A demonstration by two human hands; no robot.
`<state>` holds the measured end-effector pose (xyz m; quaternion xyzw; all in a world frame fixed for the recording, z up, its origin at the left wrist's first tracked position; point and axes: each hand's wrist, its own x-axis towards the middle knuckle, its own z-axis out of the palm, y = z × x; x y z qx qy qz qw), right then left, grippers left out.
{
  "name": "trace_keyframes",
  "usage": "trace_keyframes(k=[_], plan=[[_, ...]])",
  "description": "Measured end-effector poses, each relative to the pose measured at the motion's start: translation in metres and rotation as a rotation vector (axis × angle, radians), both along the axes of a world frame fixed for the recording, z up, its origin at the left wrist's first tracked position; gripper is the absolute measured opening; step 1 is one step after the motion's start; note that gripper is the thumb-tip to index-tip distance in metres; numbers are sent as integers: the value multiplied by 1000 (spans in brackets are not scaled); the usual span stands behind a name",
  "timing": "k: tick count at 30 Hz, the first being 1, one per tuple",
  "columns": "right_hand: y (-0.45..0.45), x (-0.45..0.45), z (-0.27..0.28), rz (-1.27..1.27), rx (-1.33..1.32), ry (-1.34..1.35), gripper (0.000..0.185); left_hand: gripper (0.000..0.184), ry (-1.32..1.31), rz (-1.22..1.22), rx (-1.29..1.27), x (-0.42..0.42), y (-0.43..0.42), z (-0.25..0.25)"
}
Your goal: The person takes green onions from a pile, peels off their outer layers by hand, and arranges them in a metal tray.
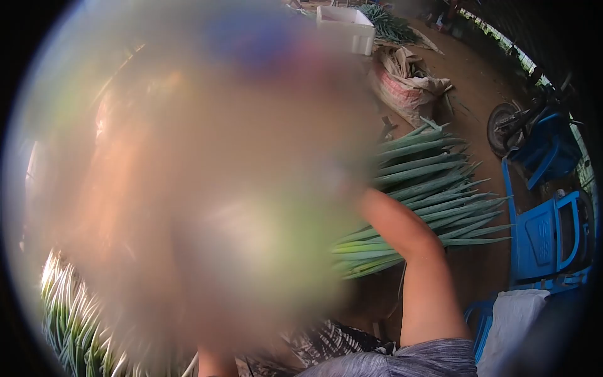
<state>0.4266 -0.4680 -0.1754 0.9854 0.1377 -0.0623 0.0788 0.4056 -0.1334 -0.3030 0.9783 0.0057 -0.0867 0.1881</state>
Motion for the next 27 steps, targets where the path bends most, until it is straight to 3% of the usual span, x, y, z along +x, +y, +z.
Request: trace_keyframes(k=[2, 4, 5, 7, 10, 13, 18, 21, 23, 26, 27], plan=[[-2, -9, 11, -49, -24, 13, 34, 69, 0, -2, 7, 1, 0, 0], [-23, -4, -29, -44, -39, 8, 35, 69, 0, 4, 23, 0, -2, 1], [-56, 12, -97, 95, -101, -155, 36, 69, 19, 10, 35, 1, -2, 0], [-128, 59, -255, 336, -477, -687, 39, 70, 56, 22, 60, 5, -1, -7], [-94, 45, -194, 168, 61, -330, 49, 72, -6, 8, 21, 8, 8, -32], [-87, 33, -184, 171, 352, -142, 58, 74, -61, -8, -6, 3, 7, -28], [-64, 4, -128, 256, 203, -134, 64, 75, -98, -4, -4, 2, 4, -28], [-62, 10, -129, 269, 284, -122, 61, 76, -110, -3, -2, 3, 4, -30], [-53, 22, -130, 293, 203, -96, 58, 76, -101, 5, 7, 5, 4, -29], [13, 17, -35, 240, 47, 142, 54, 81, -51, -11, 33, 10, 4, -21], [8, 23, -37, 226, 106, 170, 54, 82, -21, -5, 41, 11, 4, -14]])
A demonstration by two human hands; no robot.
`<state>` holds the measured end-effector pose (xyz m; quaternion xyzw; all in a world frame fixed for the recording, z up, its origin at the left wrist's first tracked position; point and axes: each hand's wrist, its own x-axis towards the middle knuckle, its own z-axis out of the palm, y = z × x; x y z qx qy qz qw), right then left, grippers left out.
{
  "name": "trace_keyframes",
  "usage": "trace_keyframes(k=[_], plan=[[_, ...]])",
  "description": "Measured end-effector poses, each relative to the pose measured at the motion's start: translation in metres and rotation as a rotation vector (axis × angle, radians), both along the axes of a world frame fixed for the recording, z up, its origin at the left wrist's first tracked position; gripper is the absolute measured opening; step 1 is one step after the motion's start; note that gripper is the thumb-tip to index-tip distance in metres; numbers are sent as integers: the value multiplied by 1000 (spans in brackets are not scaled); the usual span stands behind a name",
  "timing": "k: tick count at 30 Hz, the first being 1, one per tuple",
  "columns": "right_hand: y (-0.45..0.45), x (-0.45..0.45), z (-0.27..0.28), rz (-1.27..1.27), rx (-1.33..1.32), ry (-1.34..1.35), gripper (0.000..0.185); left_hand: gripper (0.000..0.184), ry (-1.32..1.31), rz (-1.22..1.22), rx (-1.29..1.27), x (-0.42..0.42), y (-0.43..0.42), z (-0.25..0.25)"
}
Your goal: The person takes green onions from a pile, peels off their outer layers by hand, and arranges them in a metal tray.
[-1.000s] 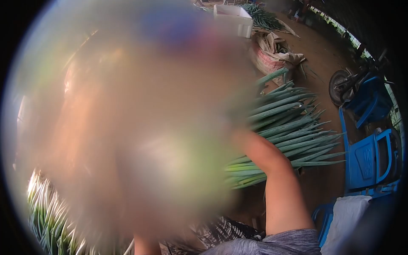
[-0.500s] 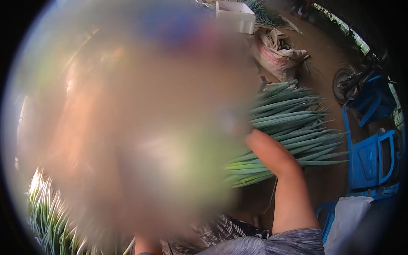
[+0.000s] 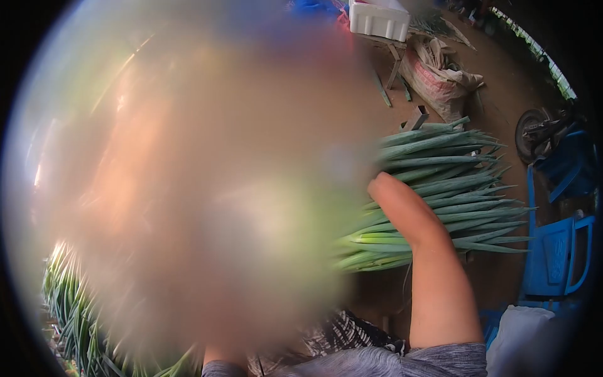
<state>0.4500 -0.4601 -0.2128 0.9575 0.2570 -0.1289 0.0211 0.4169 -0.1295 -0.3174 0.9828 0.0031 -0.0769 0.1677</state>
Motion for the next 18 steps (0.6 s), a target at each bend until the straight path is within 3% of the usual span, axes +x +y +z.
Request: trace_keyframes(k=[3, 5, 7, 9, 13, 14, 17, 18], plan=[[-4, 4, -8, 0, 23, 34, 54, 82, 68, 10, 17, 3, 0, 6], [-40, 21, -84, 25, 141, -92, 54, 82, 74, 2, 27, 7, 1, 4], [-47, 27, -110, 20, 165, -114, 54, 82, 104, 10, 2, 10, -1, 3], [-38, 27, -102, -18, 96, -36, 53, 83, 143, 22, 12, 13, -2, 5], [-18, 14, -72, -69, 8, -146, 50, 84, 181, 73, -84, 15, 2, -4], [-10, 7, -62, -68, -26, -187, 49, 81, 259, 92, -103, 3, -1, 39], [22, -18, -28, -51, -176, -283, 47, 75, 185, 25, -501, -1, 54, 6], [32, -29, -20, -34, -182, -291, 47, 67, 100, -10, -407, -21, 60, 35]])
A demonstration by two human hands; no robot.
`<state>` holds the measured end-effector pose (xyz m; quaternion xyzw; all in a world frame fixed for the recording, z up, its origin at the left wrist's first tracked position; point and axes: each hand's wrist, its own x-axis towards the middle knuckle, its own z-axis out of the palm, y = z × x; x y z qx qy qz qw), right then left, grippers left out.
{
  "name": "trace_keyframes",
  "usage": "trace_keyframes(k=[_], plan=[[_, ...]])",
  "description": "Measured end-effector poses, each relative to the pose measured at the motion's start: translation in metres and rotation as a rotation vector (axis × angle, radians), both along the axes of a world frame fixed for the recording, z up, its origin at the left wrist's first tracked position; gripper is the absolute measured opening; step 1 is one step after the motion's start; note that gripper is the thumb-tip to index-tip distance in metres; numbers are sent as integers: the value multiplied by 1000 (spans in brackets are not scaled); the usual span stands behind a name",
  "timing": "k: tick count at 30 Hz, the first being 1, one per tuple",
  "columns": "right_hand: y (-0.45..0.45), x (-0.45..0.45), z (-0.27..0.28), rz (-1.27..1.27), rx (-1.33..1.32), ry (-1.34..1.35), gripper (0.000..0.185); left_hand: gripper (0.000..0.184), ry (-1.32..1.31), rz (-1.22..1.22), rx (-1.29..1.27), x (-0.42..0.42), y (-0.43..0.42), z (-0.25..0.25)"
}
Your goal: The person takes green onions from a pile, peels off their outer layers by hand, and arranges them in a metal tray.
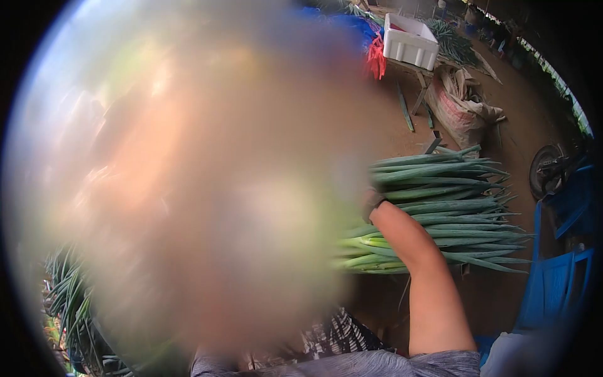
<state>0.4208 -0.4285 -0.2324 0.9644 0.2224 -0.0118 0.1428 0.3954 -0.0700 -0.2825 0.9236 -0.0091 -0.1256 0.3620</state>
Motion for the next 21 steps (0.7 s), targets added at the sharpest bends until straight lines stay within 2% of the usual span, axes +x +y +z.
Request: trace_keyframes(k=[1, 3, 5, 8, 10, 11, 12, 13, 15, 18, 20, 21], plan=[[9, -11, 3, 17, -7, -3, 48, 62, -64, -53, -58, -26, 6, 36], [21, -36, -8, 102, 166, -22, 50, 56, -126, -19, -97, -67, 36, 40], [34, -68, -4, 123, 300, 43, 49, 52, -84, 86, -287, -121, 69, 43], [49, -117, 27, 159, 455, 207, 48, 48, 15, 344, -161, -221, 123, 24], [55, -144, 59, 85, 449, 322, 47, 46, 153, 517, -94, -290, 140, 12], [58, -155, 67, 46, 445, 377, 47, 45, 240, 605, -67, -329, 149, 1], [52, -165, 52, 99, 525, 273, 45, 44, 300, 687, -19, -373, 166, -34], [48, -173, 46, 85, 577, 291, 44, 43, 364, 769, 30, -419, 186, -83], [45, -188, 41, 56, 669, 336, 42, 40, 522, 877, -142, -511, 206, -159], [45, -197, 32, 70, 817, 280, 39, 39, 743, 653, -6, -618, 194, -223], [60, -191, 35, 175, 981, 223, 37, 38, 781, -88, 395, -653, 175, -250], [68, -189, 35, 140, 1040, 245, 36, 38, 879, 240, 282, -669, 154, -266]])
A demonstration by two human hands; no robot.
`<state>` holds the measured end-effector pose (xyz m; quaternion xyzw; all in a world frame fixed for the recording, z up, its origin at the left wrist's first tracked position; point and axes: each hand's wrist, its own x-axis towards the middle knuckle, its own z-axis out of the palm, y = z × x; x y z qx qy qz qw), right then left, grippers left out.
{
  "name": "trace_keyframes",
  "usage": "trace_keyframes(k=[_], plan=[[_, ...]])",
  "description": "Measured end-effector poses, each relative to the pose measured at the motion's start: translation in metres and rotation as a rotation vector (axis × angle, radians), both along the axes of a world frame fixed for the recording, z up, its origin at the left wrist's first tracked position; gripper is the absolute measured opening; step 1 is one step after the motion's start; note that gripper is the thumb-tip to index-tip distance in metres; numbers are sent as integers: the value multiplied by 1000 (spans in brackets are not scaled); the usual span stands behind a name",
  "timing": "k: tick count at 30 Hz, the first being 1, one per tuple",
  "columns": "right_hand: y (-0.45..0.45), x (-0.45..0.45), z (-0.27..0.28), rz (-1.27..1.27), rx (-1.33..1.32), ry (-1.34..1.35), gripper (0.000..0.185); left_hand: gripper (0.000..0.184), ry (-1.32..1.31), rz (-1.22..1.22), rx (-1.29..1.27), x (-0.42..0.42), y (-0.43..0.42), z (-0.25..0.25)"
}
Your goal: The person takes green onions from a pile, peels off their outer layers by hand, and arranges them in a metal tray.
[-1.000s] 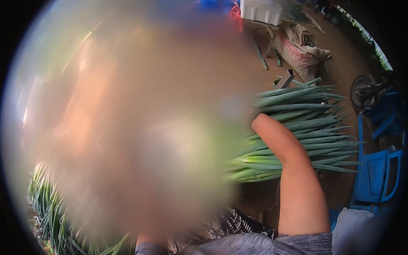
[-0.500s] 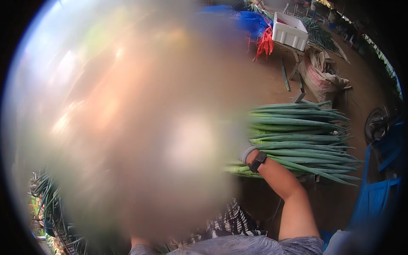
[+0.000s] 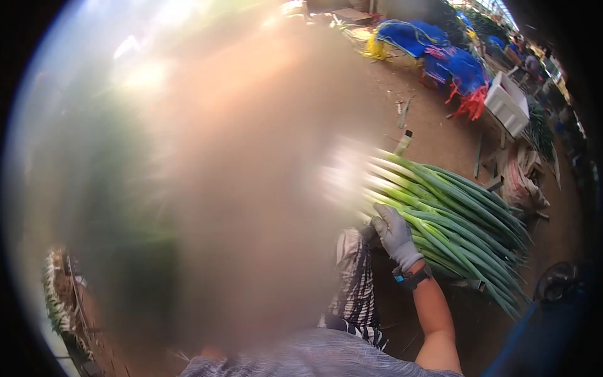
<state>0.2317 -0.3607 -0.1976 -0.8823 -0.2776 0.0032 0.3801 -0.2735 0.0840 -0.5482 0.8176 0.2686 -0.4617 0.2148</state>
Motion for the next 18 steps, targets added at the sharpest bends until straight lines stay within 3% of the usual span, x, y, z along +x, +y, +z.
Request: trace_keyframes(k=[1, 2, 3, 4, 6, 8, 10, 16, 18], plan=[[7, 4, -4, 28, 15, -52, 34, 39, 152, 768, -44, 56, -46, 120], [15, 8, -12, 24, 47, 52, 35, 43, 8, 636, -58, 32, -44, 74], [25, 9, -8, 50, 41, 148, 35, 46, -85, 691, -125, 23, -50, 46], [30, 16, -27, 45, -11, 113, 32, 47, -138, 709, -52, 42, -59, 79], [49, 21, -9, -216, -336, 377, 32, 49, -207, 677, -110, 65, -55, 99], [36, 34, -40, -193, 19, 466, 35, 48, -293, 758, -43, 93, -47, 141], [36, 34, -41, -207, -19, 444, 35, 47, -511, 712, 70, 102, -23, 128], [47, 26, -33, -313, -129, 378, 30, 52, -765, 209, 540, 193, 94, 170], [48, 24, -33, -335, -113, 377, 29, 53, -838, 80, 583, 224, 130, 184]])
